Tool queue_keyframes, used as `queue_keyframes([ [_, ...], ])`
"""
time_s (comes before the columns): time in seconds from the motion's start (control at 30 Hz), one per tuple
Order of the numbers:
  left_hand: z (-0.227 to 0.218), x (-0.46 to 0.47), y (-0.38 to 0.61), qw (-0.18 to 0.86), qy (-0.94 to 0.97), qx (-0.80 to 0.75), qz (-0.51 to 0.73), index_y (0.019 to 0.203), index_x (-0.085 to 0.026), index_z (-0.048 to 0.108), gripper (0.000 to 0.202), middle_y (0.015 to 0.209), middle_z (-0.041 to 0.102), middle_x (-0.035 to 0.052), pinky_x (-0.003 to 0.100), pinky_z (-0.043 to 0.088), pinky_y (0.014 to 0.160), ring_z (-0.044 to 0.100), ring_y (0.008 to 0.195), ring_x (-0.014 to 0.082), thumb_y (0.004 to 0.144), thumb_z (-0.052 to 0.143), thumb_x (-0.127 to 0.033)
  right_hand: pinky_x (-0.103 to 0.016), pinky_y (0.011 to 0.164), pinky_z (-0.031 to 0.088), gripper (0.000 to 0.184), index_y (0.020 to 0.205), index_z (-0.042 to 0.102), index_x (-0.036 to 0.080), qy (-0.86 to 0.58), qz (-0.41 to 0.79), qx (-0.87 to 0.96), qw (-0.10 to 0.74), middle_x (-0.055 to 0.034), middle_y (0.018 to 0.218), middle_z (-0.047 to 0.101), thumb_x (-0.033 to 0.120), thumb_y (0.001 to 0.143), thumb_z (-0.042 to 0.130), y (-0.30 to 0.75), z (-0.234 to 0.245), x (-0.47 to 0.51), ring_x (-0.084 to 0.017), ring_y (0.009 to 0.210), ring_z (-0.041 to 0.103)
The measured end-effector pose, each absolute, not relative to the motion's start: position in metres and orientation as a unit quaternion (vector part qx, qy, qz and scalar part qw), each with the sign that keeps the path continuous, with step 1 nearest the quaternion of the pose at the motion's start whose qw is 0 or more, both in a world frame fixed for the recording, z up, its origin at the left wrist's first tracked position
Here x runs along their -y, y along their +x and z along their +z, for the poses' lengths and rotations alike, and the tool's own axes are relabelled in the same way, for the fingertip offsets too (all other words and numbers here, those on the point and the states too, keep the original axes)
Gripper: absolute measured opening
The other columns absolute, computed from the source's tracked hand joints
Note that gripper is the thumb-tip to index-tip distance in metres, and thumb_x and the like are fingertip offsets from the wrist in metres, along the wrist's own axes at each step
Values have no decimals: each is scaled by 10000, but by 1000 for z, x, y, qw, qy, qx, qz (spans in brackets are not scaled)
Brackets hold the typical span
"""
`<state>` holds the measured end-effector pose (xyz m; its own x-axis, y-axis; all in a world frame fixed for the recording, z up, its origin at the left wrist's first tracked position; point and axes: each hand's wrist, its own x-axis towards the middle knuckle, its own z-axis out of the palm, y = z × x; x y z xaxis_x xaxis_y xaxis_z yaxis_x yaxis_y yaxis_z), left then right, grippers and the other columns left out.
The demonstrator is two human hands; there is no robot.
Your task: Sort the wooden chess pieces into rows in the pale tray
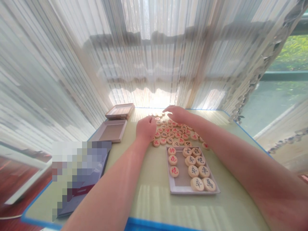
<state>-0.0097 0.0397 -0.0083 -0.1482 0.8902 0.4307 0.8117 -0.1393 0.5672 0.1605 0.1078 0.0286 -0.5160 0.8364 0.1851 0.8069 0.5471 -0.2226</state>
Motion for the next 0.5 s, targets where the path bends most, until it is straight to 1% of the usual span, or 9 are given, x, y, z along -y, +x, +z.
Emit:
queue_keyframes([
  [0.07,-8,-39,-9,52,650,-658,377,613,-202,583,320,655,637,35,278,332,593,536,655,168,817,356,-298,-347,1039,316,374,1206,573,190,-426,25,896,118,-65,1296,529,206,871,408,155,21,-109,-194,1197,453],
  [0.13,-7,-39,-9,49,650,-661,373,613,-201,584,319,660,640,39,281,330,597,537,658,171,816,359,-299,-346,1052,288,368,1190,582,199,-395,24,915,82,-61,1284,537,253,898,366,152,16,-109,-185,1213,437],
  [0.2,-7,-40,-10,47,645,-664,376,607,-200,580,323,653,637,41,283,329,595,535,652,173,817,357,-299,-336,1036,300,367,1153,606,195,-406,27,911,71,-74,1238,564,287,903,354,150,15,-108,-184,1189,457],
  [0.3,-9,-41,-11,52,629,-667,397,618,-200,579,330,639,629,35,282,330,584,530,633,168,826,340,-290,-346,1025,307,383,1189,580,178,-438,20,894,97,-102,1235,554,316,893,379,150,13,-108,-200,1188,454],
  [0.4,-10,-42,-12,57,623,-662,413,628,-201,584,334,642,628,32,281,334,582,532,632,165,832,336,-291,-328,1028,305,367,1177,587,199,-400,26,910,108,-72,1250,552,279,900,360,150,11,-109,-183,1180,463],
  [0.5,-9,-42,-11,56,627,-661,409,629,-200,588,338,655,634,38,284,342,598,542,653,171,836,339,-296,-289,966,370,320,1078,643,217,-425,42,897,111,-44,1192,595,249,878,394,151,14,-109,-172,1089,529],
])
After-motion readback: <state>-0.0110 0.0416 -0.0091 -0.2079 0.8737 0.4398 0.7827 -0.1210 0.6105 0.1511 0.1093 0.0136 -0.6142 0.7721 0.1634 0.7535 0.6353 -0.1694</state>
